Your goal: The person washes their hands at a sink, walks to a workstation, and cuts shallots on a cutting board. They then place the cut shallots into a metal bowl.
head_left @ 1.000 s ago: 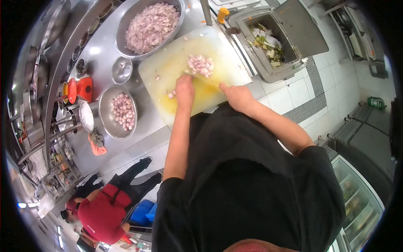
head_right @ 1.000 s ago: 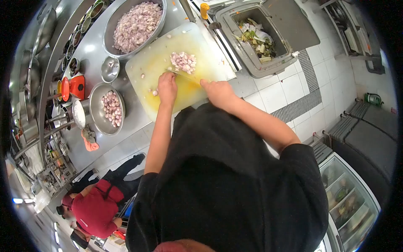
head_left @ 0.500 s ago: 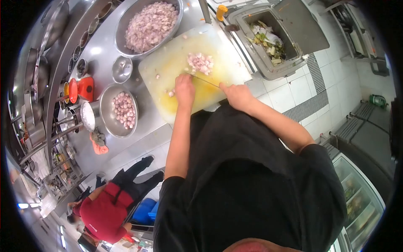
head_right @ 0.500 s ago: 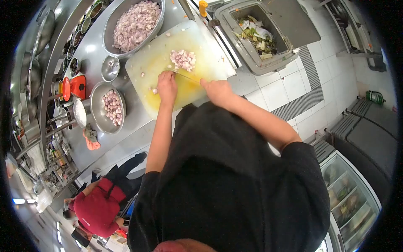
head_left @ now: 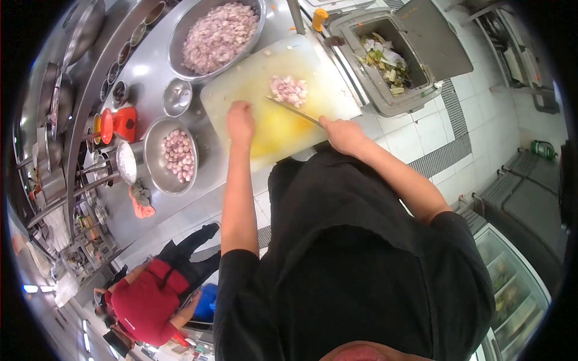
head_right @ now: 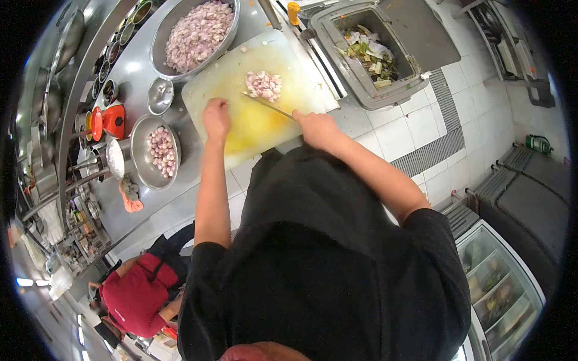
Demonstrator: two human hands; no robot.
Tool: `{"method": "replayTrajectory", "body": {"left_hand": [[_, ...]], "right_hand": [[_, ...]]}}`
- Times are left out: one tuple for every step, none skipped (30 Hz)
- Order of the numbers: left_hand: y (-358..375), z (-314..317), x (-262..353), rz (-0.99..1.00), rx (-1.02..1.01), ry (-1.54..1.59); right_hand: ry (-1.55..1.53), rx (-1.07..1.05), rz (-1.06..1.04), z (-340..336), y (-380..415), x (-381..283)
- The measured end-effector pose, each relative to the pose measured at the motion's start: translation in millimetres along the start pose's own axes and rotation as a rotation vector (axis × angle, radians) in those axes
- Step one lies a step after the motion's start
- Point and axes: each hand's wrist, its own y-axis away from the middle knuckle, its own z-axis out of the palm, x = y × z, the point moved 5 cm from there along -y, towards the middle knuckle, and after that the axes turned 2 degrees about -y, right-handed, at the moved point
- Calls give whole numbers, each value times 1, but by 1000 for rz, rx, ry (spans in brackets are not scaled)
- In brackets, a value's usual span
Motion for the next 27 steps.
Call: {"method": "replayTrajectory", "body": {"left_hand": [[7,9,24,63,-49,103],[15,17,40,67,-51,111],[22,24,52,51,-79,183],[26,29,59,34,-107,252],[26,29,62,33,-108,252],[27,28,64,42,-83,245],[28,27,66,49,-56,239],[30,25,68,48,-55,241],[31,23,70,68,-53,221],[27,22,71,90,-44,199],[22,21,70,90,-31,195],[23,22,68,81,-36,208],[29,23,67,73,-52,224],[33,23,68,76,-61,226],[31,24,70,119,-52,191],[26,25,72,161,-33,153],[21,28,71,165,-28,151],[21,27,74,167,-2,143],[23,25,75,170,22,137],[23,25,77,170,19,138],[22,31,70,-8,-69,162],[23,36,62,-186,-155,183],[26,34,62,-186,-154,183],[29,29,63,-105,-115,207],[30,26,64,-23,-75,230],[31,27,61,-23,-78,230],[32,26,65,74,-58,211]], "right_hand": [[2,2,9,-2,3,1],[31,19,-24,-6,6,-3],[59,37,-60,-10,8,-7],[61,37,-58,-13,13,-11],[79,42,-46,-17,18,-17],[97,46,-35,-17,22,-19],[101,42,-36,-11,19,-16],[119,62,-45,-2,15,-11],[137,86,-52,-6,13,-15],[142,93,-56,-12,13,-17],[167,79,-64,-16,14,-19],[180,54,-66,-16,18,-25],[169,45,-61,-7,18,-22],[127,38,-65,1,12,-14],[92,41,-68,0,7,-9],[97,53,-66,-3,2,-4],[76,37,-42,-2,-3,0],[47,10,-18,1,-1,-3],[39,3,-16,3,3,-5],[36,-4,9,1,6,-2],[36,-12,32,0,8,0],[36,-13,33,1,11,1],[38,-8,26,2,14,1],[40,0,19,3,15,1],[40,3,20,4,13,2],[64,10,29,5,11,3],[87,16,39,6,13,0]]}}
